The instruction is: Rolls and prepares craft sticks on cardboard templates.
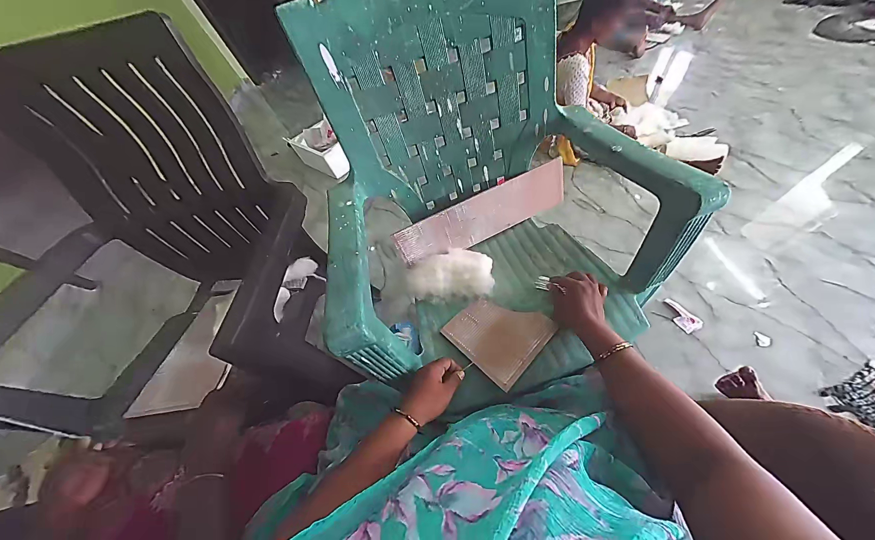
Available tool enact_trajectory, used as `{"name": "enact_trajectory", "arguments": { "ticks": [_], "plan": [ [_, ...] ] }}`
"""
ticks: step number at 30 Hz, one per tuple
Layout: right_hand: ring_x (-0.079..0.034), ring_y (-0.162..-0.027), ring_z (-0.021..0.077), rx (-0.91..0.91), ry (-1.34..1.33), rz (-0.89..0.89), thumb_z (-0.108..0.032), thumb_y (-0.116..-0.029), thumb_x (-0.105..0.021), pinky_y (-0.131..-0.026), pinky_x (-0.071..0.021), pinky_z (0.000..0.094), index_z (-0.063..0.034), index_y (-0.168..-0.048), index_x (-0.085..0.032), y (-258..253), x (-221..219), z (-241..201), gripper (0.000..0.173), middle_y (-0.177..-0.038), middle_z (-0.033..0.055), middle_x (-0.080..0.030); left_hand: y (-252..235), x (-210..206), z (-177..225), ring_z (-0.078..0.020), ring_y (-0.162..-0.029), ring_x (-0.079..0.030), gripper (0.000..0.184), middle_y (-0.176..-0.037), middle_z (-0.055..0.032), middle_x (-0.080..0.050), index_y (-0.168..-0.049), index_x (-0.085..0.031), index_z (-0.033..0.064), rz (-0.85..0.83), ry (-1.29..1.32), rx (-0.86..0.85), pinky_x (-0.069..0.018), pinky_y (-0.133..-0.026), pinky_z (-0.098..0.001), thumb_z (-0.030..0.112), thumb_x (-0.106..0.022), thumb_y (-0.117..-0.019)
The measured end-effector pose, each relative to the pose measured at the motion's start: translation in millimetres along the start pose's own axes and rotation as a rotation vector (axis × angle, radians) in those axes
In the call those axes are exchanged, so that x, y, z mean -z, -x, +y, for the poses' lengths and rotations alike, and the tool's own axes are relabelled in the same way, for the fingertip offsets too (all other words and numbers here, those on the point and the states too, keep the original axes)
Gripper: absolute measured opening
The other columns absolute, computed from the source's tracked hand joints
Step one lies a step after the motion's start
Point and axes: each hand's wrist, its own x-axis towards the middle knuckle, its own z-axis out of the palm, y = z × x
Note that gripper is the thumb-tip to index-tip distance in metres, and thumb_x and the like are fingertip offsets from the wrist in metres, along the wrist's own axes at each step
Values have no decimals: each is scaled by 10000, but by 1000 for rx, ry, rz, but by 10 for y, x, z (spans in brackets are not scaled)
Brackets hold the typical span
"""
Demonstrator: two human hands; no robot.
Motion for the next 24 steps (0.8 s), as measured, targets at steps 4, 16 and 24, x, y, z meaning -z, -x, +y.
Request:
{"name": "enact_trajectory", "arguments": {
  "ticks": [4, 16, 24],
  "plan": [
    [-558, -1242, 469, -99, -93, 136, -163, -1028, -582, -1027, -358, 707, -79, -1162, -761, 45, 191, 145, 239, -1217, 237, -683, 15, -17, -7, -299, -1049, -650, 317, -1111, -206, -676, -1207, -655, -30, 8, 2, -29, -500, -976, -472, 222, -513, -1076],
    [-506, -1303, 442, 13, 77, -1, -112, -985, -610, -1076, -325, 678, -80, -1085, -780, 298, 102, 56, 200, -1249, 211, -660, 9, 14, 22, -296, -1086, -636, 310, -1143, -211, -662, -1215, -645, -30, -36, -4, -28, -489, -996, -452, 210, -502, -1082],
    [-550, -1220, 471, 86, 28, 147, -86, -981, -601, -976, -381, 688, -108, -1109, -783, 229, 71, -114, 223, -1197, 224, -672, 12, 33, -96, -267, -1059, -630, 300, -1137, -200, -658, -1198, -650, -34, -58, 99, -101, -491, -977, -419, 202, -512, -1075]
  ]
}}
